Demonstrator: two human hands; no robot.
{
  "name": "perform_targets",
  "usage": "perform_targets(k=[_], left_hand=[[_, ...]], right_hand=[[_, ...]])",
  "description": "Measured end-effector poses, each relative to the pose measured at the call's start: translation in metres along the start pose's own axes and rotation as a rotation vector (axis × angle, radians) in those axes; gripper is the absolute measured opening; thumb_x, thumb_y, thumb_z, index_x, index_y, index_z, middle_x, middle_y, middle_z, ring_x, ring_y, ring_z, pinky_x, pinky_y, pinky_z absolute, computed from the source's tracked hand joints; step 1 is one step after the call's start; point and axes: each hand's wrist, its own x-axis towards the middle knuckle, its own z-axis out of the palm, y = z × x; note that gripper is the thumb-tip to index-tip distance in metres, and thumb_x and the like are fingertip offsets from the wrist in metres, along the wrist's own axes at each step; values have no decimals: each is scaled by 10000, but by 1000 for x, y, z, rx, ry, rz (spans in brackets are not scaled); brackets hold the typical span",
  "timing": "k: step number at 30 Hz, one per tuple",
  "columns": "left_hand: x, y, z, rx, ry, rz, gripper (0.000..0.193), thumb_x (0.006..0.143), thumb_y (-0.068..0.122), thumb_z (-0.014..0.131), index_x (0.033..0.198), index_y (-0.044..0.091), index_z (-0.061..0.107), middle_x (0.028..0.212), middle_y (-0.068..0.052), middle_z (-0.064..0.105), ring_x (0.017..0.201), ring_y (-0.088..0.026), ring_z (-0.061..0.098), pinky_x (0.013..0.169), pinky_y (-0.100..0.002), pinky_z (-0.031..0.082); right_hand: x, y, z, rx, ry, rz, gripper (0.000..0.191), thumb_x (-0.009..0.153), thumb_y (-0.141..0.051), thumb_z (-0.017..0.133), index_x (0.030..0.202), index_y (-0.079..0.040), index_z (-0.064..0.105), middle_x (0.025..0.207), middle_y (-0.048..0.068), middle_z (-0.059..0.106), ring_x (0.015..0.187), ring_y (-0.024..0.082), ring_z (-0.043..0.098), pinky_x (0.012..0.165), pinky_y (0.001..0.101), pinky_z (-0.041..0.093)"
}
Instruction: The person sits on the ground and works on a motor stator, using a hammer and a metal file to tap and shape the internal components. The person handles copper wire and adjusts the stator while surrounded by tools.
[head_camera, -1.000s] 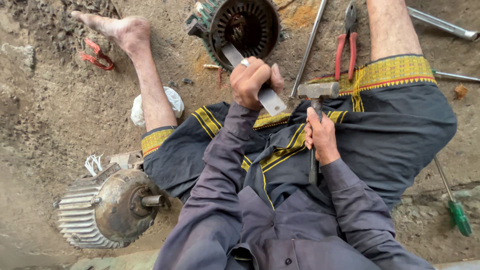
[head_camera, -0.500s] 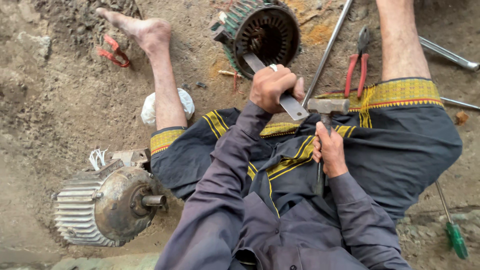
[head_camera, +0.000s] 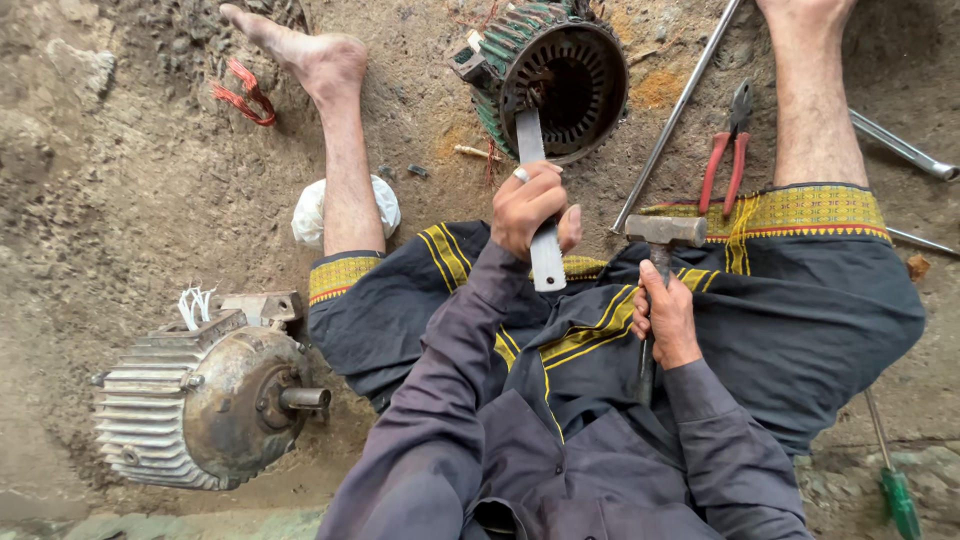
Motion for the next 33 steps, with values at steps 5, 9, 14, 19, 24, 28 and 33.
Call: perform_targets(k=[5, 9, 14, 19, 24, 28, 33], left_hand=[[29, -2, 14, 94, -106, 48, 260, 820, 169, 746, 681, 85, 543, 652, -73, 502, 587, -258, 521, 576, -405, 431], [40, -7, 36, 111, -1, -56, 202, 821, 157, 713, 693, 127, 559, 658, -59, 551, 591, -246, 547, 594, -396, 465], [37, -38, 39, 184, 167, -302, 241, 886, 126, 679, 698, 119, 528, 670, -76, 551, 616, -236, 559, 637, -388, 493], [36, -52, 33, 24, 4, -237, 159, 819, 151, 707, 731, 130, 577, 735, -38, 647, 655, -230, 617, 630, -371, 509], [43, -48, 38, 84, -36, -184, 132, 793, 158, 720, 732, 137, 605, 728, -51, 638, 663, -262, 611, 640, -389, 494], [44, -50, 42, 178, -11, -227, 209, 887, 168, 714, 727, 122, 587, 721, -77, 610, 661, -282, 598, 656, -396, 496], [39, -61, 34, 68, -35, -216, 137, 869, 163, 649, 740, 133, 614, 720, -63, 640, 668, -284, 620, 650, -411, 495]], right_hand=[[-1, -1, 2, 2, -5, -5, 361, 991, -414, 625, 878, -96, 498, 597, 0, 441, 372, 96, 390, 333, 271, 321], [-4, -3, 1, -1, 0, -8, 359, 991, -414, 620, 874, -98, 496, 596, 2, 446, 367, 99, 382, 330, 273, 313], [-8, -17, 3, 9, -39, -67, 349, 1007, -402, 606, 884, -100, 482, 594, 0, 438, 372, 101, 385, 336, 275, 313], [-30, -51, 10, -28, -138, -316, 348, 1055, -408, 561, 991, -68, 526, 650, 3, 453, 448, 76, 402, 402, 241, 325], [-81, -84, 27, -88, -289, -813, 385, 1100, -420, 538, 1187, -47, 564, 790, 22, 498, 645, 69, 446, 585, 231, 366], [-68, -105, 64, -416, -119, -1194, 398, 1168, -370, 515, 1248, 18, 552, 1020, 139, 603, 881, 163, 536, 755, 296, 458], [-51, -107, 79, -244, -167, -777, 343, 1128, -344, 558, 1053, -10, 585, 772, 39, 500, 616, 66, 433, 530, 244, 343]])
